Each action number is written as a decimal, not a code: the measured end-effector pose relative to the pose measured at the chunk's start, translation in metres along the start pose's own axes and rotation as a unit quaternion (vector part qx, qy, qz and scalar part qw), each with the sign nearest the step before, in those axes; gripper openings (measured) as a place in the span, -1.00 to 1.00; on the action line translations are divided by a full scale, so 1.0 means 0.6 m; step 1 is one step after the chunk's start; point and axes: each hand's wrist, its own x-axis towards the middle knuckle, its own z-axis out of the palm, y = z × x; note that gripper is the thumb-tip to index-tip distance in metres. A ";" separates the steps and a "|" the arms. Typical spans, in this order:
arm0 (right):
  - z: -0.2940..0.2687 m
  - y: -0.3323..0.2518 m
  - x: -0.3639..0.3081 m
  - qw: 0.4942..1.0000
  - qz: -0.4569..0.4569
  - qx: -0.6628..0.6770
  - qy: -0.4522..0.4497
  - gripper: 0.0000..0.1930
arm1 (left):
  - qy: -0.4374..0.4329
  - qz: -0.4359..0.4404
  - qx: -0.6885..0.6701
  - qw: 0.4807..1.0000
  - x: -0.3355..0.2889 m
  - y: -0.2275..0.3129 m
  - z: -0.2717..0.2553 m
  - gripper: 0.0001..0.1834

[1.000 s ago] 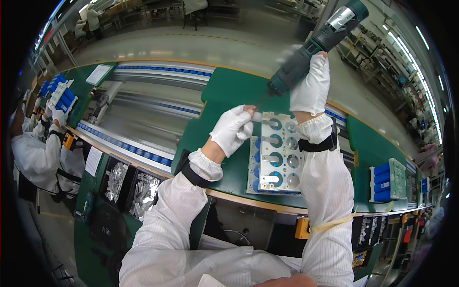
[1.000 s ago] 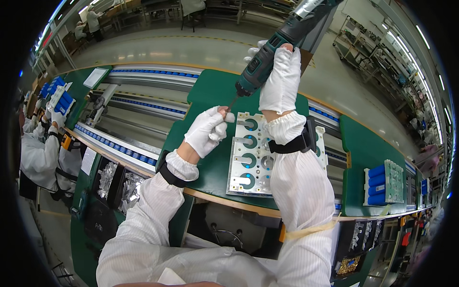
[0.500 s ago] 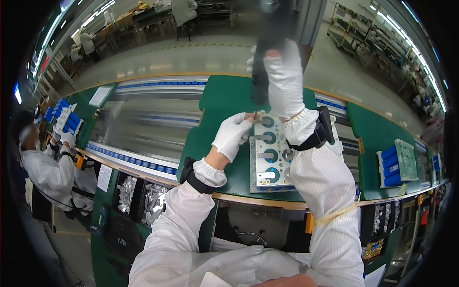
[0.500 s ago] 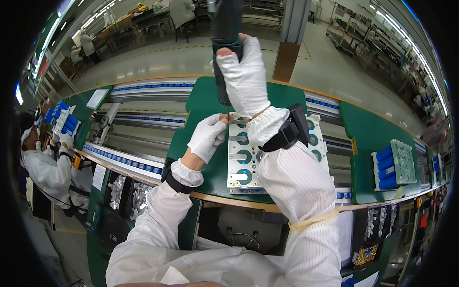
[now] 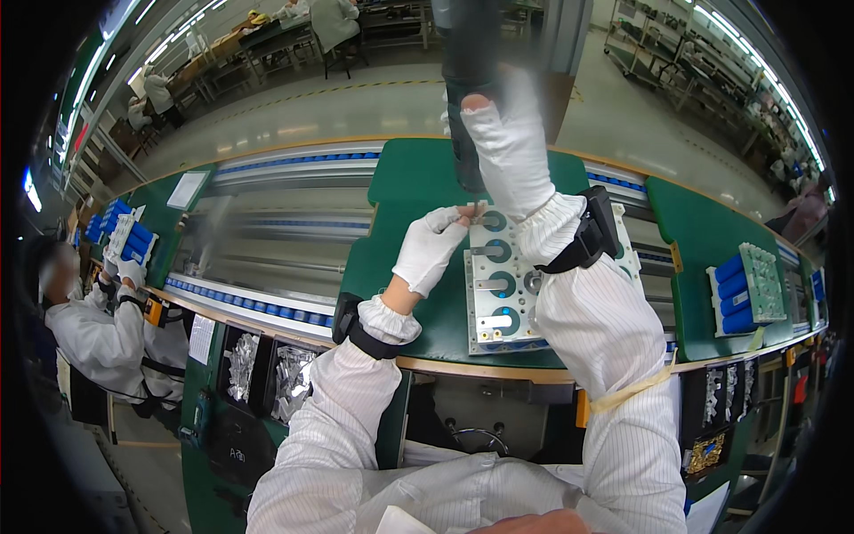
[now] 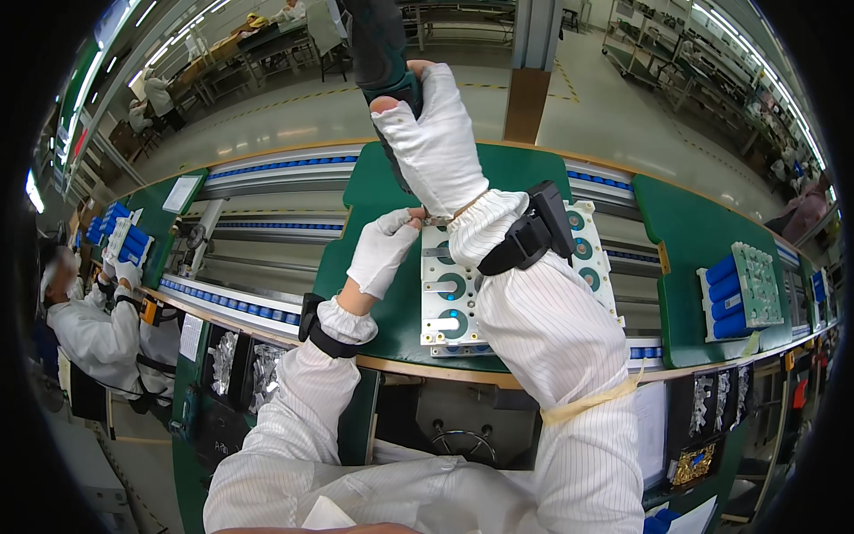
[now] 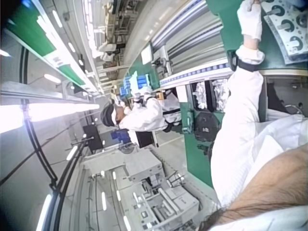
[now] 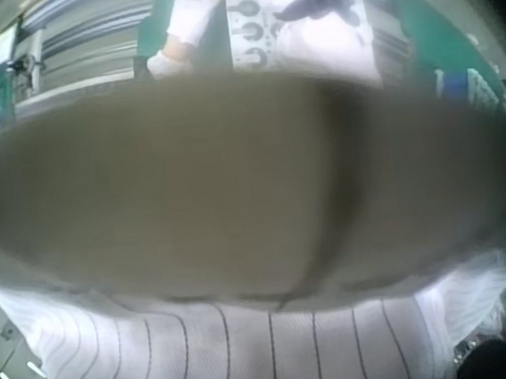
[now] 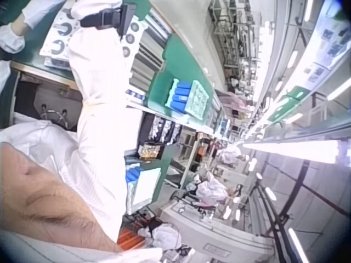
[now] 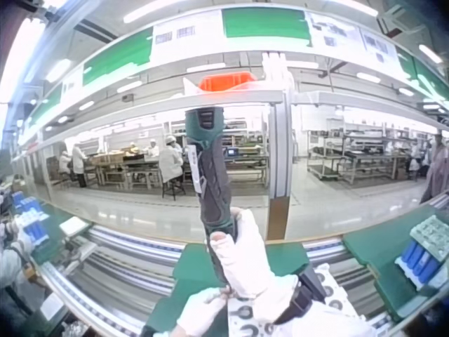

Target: Assembling battery modules by inserting components and securing them with a power tool on a factory assembly line.

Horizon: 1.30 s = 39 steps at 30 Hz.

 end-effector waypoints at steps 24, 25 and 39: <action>0.010 -0.014 -0.007 1.000 -0.014 0.000 -0.024 -0.51 | 0.056 0.018 0.064 0.996 -0.002 0.002 0.006 -0.80; 0.011 -0.012 -0.007 1.000 -0.024 -0.007 -0.018 -0.51 | 0.056 0.011 0.059 0.997 -0.003 0.003 0.006 -0.80; -0.005 -0.004 0.015 0.977 0.138 0.154 -0.047 -0.54 | 0.149 0.092 0.067 0.982 -0.017 0.008 0.013 -0.78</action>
